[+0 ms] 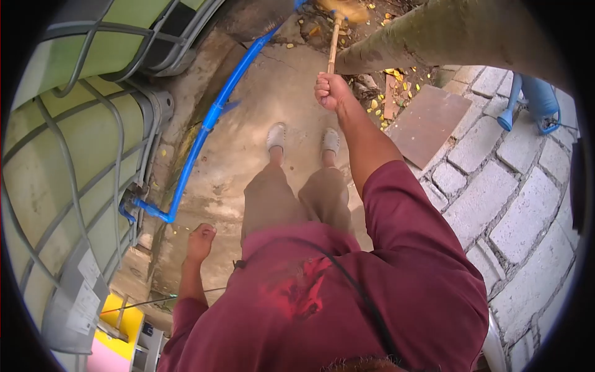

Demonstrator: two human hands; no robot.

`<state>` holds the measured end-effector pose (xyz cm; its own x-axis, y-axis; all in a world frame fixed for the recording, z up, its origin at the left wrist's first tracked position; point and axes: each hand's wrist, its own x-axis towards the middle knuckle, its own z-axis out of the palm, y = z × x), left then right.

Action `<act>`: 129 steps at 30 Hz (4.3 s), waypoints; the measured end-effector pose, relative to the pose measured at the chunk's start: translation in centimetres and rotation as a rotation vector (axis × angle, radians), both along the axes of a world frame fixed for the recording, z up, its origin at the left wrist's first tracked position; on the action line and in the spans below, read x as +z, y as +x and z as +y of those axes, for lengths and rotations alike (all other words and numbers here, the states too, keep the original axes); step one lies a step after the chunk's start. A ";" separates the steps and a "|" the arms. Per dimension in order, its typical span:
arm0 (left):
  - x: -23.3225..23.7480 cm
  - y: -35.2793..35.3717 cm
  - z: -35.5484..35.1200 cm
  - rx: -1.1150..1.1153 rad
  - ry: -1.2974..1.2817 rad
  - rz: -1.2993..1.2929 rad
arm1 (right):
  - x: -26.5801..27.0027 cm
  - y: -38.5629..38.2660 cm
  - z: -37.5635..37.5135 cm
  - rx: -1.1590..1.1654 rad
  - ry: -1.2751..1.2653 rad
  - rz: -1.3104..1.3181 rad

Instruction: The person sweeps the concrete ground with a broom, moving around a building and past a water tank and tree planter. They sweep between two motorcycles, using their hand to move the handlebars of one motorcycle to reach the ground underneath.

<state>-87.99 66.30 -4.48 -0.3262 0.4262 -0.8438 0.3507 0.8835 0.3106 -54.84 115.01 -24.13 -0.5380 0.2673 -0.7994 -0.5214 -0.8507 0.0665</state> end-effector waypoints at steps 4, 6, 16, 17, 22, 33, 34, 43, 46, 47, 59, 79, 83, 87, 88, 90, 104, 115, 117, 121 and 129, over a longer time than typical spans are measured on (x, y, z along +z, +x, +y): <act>-2.5 -5.3 -2.0 -0.238 -0.122 -0.021 | 5.2 3.9 -8.6 0.137 0.144 -0.198; -5.4 -8.6 -3.3 -0.443 -0.131 -0.012 | 9.1 5.8 -15.9 0.105 0.078 -0.102; -4.4 -3.9 18.0 -0.600 0.085 -0.067 | 16.8 10.7 -36.8 -0.238 -0.339 0.278; -3.9 -2.6 19.5 -0.668 0.115 -0.051 | 15.1 11.4 -37.8 -0.290 -0.396 0.306; -1.0 4.7 21.9 -0.941 0.134 -0.027 | 8.0 17.6 -44.3 -0.391 -0.333 0.085; 1.1 16.5 14.8 -1.682 -0.002 0.019 | 20.7 24.3 -79.0 -0.327 -0.095 -0.731; 1.5 18.2 15.0 -1.691 0.026 -0.010 | 21.1 25.2 -82.8 -0.334 -0.095 -0.751; 5.1 29.9 19.2 -1.750 0.122 0.011 | 19.0 35.0 -93.6 0.600 -0.290 -1.313; 4.4 31.5 20.5 -1.767 0.049 0.035 | 15.3 35.8 -88.7 0.714 -0.441 -1.301; 3.7 31.9 21.0 -1.804 0.034 0.053 | 12.3 35.8 -87.6 0.729 -0.415 -1.311; -1.0 39.1 25.2 -1.975 0.028 -0.022 | 15.2 35.8 -78.4 0.429 -0.065 -1.364; -1.0 42.4 31.2 -1.926 0.006 0.104 | 13.3 32.3 -56.8 0.427 -0.165 -1.242; -1.8 42.8 31.6 -2.021 -0.014 0.190 | 16.9 33.0 -54.9 0.346 0.065 -1.134; -5.5 44.3 32.5 -2.128 -0.010 0.117 | 15.6 32.9 -62.4 0.174 0.341 -1.085; -5.1 46.1 31.5 -2.125 -0.053 0.098 | 18.1 33.4 -63.6 0.096 0.367 -1.041; -2.2 50.9 28.6 -2.111 -0.126 0.064 | 21.2 33.5 -68.0 0.105 0.299 -1.034; -5.2 72.1 12.9 -2.467 -0.022 -0.037 | 19.7 11.6 -101.2 -0.246 -0.715 -0.647; 1.3 86.0 -11.7 -2.437 0.019 -0.176 | 16.2 8.3 -115.4 -0.861 -1.283 -0.254; 2.9 87.8 -14.8 -2.380 -0.040 -0.152 | 15.2 11.0 -117.7 -0.941 -1.213 -0.158; 3.3 91.2 -17.3 -2.466 -0.046 0.065 | 7.7 19.8 -121.8 -1.136 -1.036 -0.082; -2.9 103.4 -17.4 -2.870 0.064 0.323 | 3.2 57.3 -128.9 -1.589 -0.878 -0.496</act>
